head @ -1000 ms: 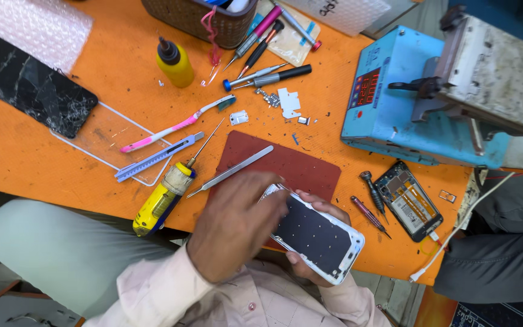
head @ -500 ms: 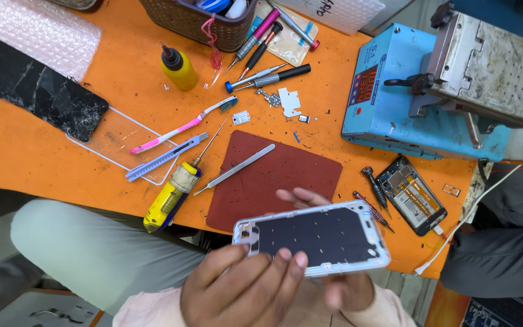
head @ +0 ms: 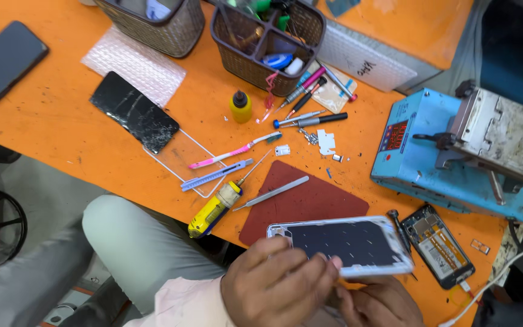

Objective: The person repairs a mobile phone by using a screwdriver to remove and replace screws from the internal chassis, handling small components with tweezers, and applying adhesive tape to the back of the device.

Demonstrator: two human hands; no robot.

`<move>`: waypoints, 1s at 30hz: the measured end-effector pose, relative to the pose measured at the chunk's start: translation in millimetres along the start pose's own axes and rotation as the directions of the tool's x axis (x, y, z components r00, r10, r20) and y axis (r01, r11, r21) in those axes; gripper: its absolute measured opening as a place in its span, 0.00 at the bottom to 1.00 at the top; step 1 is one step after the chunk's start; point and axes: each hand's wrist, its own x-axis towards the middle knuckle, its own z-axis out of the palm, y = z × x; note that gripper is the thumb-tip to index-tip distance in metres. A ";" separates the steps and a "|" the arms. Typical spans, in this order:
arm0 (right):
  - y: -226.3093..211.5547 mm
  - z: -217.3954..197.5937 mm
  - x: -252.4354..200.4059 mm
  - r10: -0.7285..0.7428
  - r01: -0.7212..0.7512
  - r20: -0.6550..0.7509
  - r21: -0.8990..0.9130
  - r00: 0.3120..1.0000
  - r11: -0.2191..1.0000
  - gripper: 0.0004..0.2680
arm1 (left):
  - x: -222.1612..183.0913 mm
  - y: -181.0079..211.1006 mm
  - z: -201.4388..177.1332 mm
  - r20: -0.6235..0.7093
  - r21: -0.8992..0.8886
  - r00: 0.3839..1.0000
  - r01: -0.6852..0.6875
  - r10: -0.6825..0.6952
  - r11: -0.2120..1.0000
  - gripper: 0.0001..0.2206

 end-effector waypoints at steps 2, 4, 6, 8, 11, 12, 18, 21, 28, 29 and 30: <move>-1.6 11.3 2.3 -0.218 0.205 -0.224 -0.083 0.950 0.975 0.11 | -8.6 -2.6 11.1 0.085 -0.097 0.995 0.066 -0.058 0.993 0.10; -5.2 20.1 17.2 -0.263 0.233 -0.199 -0.159 0.944 0.959 0.12 | -18.6 -3.2 22.8 0.095 -0.117 0.993 0.075 -0.064 0.990 0.10; -11.6 28.0 31.0 -0.310 0.269 -0.172 -0.225 0.935 0.936 0.13 | -30.2 -1.0 28.4 0.106 -0.127 0.991 0.089 -0.076 0.988 0.11; -18.4 38.3 38.7 -0.317 0.178 -0.179 -0.536 0.931 0.826 0.11 | -40.1 -1.0 31.7 0.141 -0.119 0.989 0.060 -0.043 0.991 0.09; -16.9 45.6 40.5 -0.355 0.206 -0.135 -0.607 0.925 0.768 0.10 | -53.8 0.4 38.3 0.143 -0.096 0.989 0.047 -0.033 0.994 0.08; -15.6 47.2 39.6 -0.369 0.222 -0.132 -0.601 0.920 0.768 0.10 | -57.8 1.5 39.2 0.139 -0.079 0.989 0.053 -0.042 0.995 0.08; -2.1 50.2 37.5 -0.274 0.252 0.045 -0.554 0.961 0.793 0.10 | -65.1 5.7 36.8 0.221 -0.145 0.965 0.175 -0.141 0.974 0.07; -3.9 51.3 36.7 -0.239 0.248 0.090 -0.560 0.967 0.790 0.11 | -61.2 -2.3 24.9 0.264 -0.296 0.945 0.270 -0.193 0.916 0.06; -21.5 59.0 30.6 -0.243 0.194 -0.005 -0.586 0.970 0.787 0.10 | -59.9 -44.2 -32.3 0.104 -0.126 0.944 0.325 -0.313 0.937 0.07; -22.4 60.9 29.9 -0.253 0.193 -0.024 -0.578 0.967 0.793 0.09 | -59.1 -46.4 -41.4 0.052 -0.111 0.904 0.429 -0.425 0.897 0.07; -23.7 62.2 27.8 -0.257 0.199 -0.018 -0.583 0.966 0.788 0.09 | -58.3 -46.9 -50.9 -0.001 -0.103 0.848 0.528 -0.531 0.843 0.06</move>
